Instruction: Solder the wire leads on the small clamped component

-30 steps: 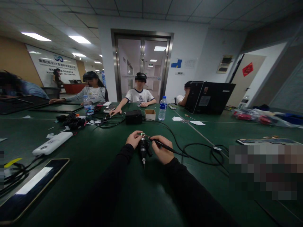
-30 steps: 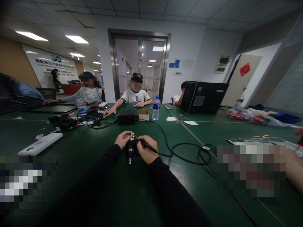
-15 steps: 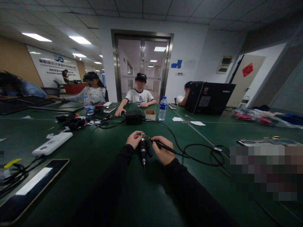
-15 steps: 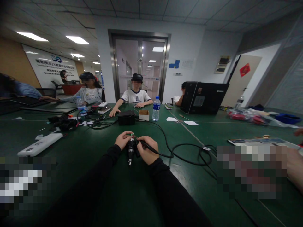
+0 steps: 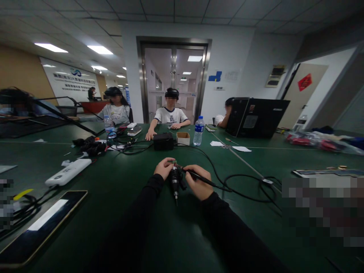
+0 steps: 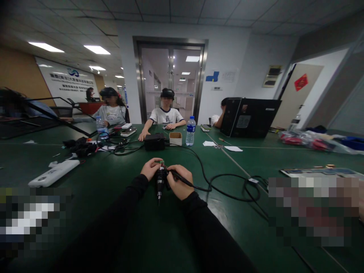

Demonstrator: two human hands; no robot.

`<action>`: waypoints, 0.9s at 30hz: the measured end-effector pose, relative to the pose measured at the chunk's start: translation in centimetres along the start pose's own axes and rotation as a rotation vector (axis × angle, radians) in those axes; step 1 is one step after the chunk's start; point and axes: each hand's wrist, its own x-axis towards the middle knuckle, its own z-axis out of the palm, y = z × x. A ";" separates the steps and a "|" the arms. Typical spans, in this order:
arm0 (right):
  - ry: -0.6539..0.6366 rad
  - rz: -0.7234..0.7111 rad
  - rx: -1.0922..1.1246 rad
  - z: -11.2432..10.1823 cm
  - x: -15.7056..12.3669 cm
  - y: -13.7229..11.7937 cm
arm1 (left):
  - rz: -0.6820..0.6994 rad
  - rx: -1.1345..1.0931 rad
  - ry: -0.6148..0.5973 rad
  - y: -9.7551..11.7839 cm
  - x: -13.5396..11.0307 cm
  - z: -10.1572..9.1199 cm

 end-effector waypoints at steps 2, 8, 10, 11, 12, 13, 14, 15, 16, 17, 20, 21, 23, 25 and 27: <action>0.012 0.011 -0.005 -0.1 0.0 -0.1 | -0.009 -0.005 0.005 0.2 -0.1 0.0; 0.019 0.039 -0.010 -0.1 -0.1 0.0 | -0.016 0.019 0.008 0.2 -0.2 0.1; 0.014 0.040 -0.010 -0.1 -0.1 0.1 | -0.020 0.030 0.006 0.2 -0.2 0.1; 0.010 0.038 -0.010 -0.1 -0.1 0.2 | -0.021 0.039 0.004 0.3 -0.2 0.1; 0.007 0.038 -0.011 0.0 -0.1 0.2 | -0.022 0.050 0.005 0.3 -0.2 0.1; 0.006 0.038 -0.012 0.0 -0.1 0.3 | -0.025 0.065 0.009 0.4 -0.2 0.1; 0.007 0.040 -0.014 0.0 -0.1 0.3 | -0.034 0.086 0.016 0.5 -0.2 0.1; 0.008 0.045 -0.017 0.0 -0.1 0.4 | -0.047 0.114 0.026 0.6 -0.3 0.1; 0.013 0.049 -0.019 -0.1 -0.1 0.4 | -0.063 0.153 0.037 0.8 -0.3 0.1; 0.019 0.053 -0.021 -0.1 -0.1 0.4 | -0.082 0.203 0.046 1.0 -0.4 0.2; 0.034 0.055 -0.022 -0.2 0.0 0.5 | -0.133 0.414 0.051 1.8 -0.6 0.2; 0.037 0.054 -0.022 -0.3 0.0 0.5 | -0.148 0.491 0.048 2.1 -0.7 0.2; 0.041 0.061 -0.025 -0.4 0.0 0.7 | -0.184 0.625 0.029 2.9 -0.8 0.2; 0.046 0.076 -0.026 -0.4 0.0 0.9 | -0.229 0.722 -0.006 3.7 -0.8 0.3; 0.049 0.090 -0.024 -0.4 0.0 1.3 | -0.265 0.807 -0.044 4.7 -1.0 0.5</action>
